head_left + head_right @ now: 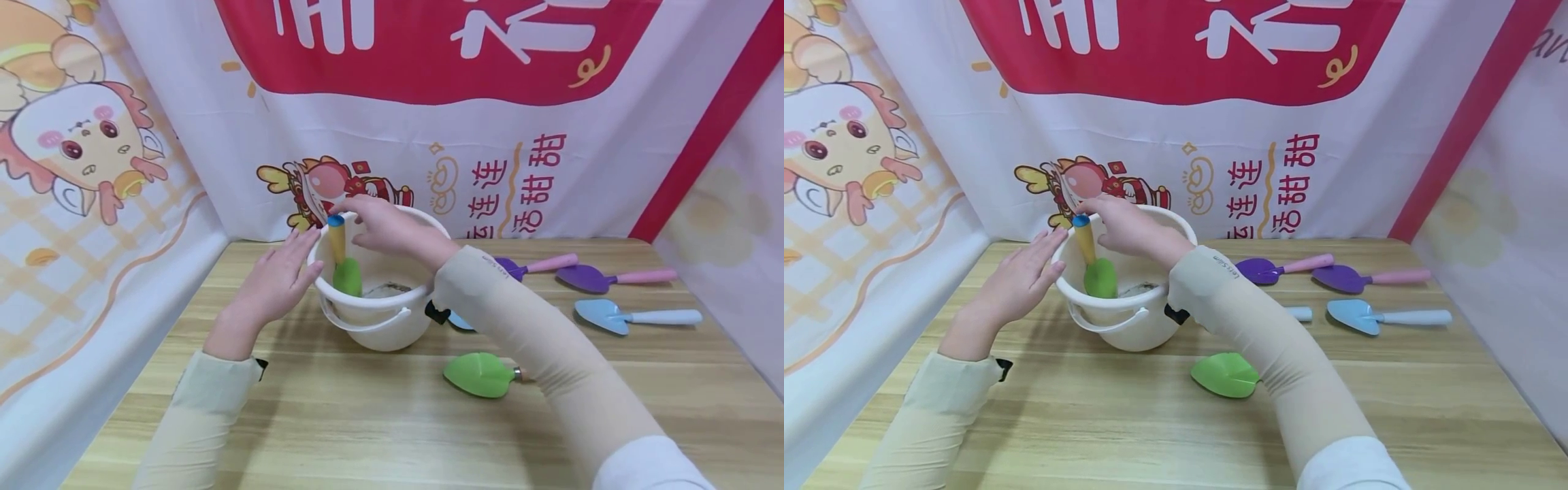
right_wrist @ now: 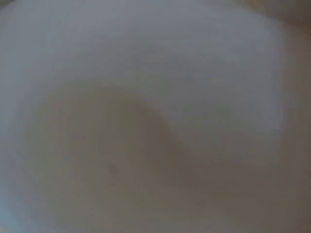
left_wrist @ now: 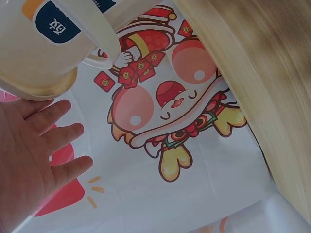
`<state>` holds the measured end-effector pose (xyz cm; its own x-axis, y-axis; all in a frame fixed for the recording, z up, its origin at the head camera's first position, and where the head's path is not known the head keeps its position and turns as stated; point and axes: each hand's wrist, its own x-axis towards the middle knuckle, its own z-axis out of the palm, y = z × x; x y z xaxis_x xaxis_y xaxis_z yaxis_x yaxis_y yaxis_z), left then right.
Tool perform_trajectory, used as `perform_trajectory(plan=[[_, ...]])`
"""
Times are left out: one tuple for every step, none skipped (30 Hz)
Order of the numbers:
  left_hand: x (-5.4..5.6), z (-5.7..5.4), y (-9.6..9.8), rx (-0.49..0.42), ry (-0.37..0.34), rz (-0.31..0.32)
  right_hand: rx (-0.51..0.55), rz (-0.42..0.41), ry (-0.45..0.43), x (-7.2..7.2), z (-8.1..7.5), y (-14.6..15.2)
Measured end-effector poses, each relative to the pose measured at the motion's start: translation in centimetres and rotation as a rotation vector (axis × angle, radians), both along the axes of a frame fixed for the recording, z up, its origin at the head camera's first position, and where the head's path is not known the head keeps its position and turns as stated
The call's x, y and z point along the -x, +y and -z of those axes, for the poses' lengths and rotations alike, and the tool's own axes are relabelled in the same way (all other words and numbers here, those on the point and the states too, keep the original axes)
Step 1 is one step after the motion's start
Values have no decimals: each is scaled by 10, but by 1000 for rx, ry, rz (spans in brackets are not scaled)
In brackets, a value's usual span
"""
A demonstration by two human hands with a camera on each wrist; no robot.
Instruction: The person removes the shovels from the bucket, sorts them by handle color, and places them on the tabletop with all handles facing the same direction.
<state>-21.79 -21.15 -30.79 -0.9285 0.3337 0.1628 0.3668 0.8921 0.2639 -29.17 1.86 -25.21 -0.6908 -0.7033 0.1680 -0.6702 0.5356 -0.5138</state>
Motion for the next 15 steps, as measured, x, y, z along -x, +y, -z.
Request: perform_trajectory(plan=[[0, 0, 0, 0, -3, -1, -8, -4, -2, 0, 0, -2], [0, 0, 0, 1, -6, -2, -12, -8, -5, 0, 1, -3], [1, 0, 0, 2, -8, -2, -15, -12, -8, 0, 1, -5], [1, 0, 0, 3, -10, -3, -20, -15, -4, 0, 1, -6], [1, 0, 0, 5, -9, -4, -24, -18, 1, 0, 1, -7], [2, 0, 0, 6, -9, -5, -27, -19, 8, 0, 1, -8], [2, 0, 1, 7, -8, -5, -30, -18, 16, 0, 1, -9], [2, 0, 1, 8, -6, -4, -32, -16, 26, 1, 1, -10], [3, 0, 1, 8, -5, -3, -34, -15, 37, 1, 1, -11], [3, 0, 1, 8, -3, -3, -36, -15, 47, 1, 1, -11], [2, 0, 1, 9, -3, -3, -32, -16, 49, 1, 0, -12], [2, 0, 0, 8, -2, -3, -29, -17, 51, 1, 0, -12], [2, 0, 0, 9, -2, -3, -24, -20, 50, 2, 0, -13], [2, 0, 0, 9, -2, -3, -19, -21, 48, 2, 0, -13], [2, 0, 0, 8, -3, -4, -10, -25, 43, 2, 0, -13]])
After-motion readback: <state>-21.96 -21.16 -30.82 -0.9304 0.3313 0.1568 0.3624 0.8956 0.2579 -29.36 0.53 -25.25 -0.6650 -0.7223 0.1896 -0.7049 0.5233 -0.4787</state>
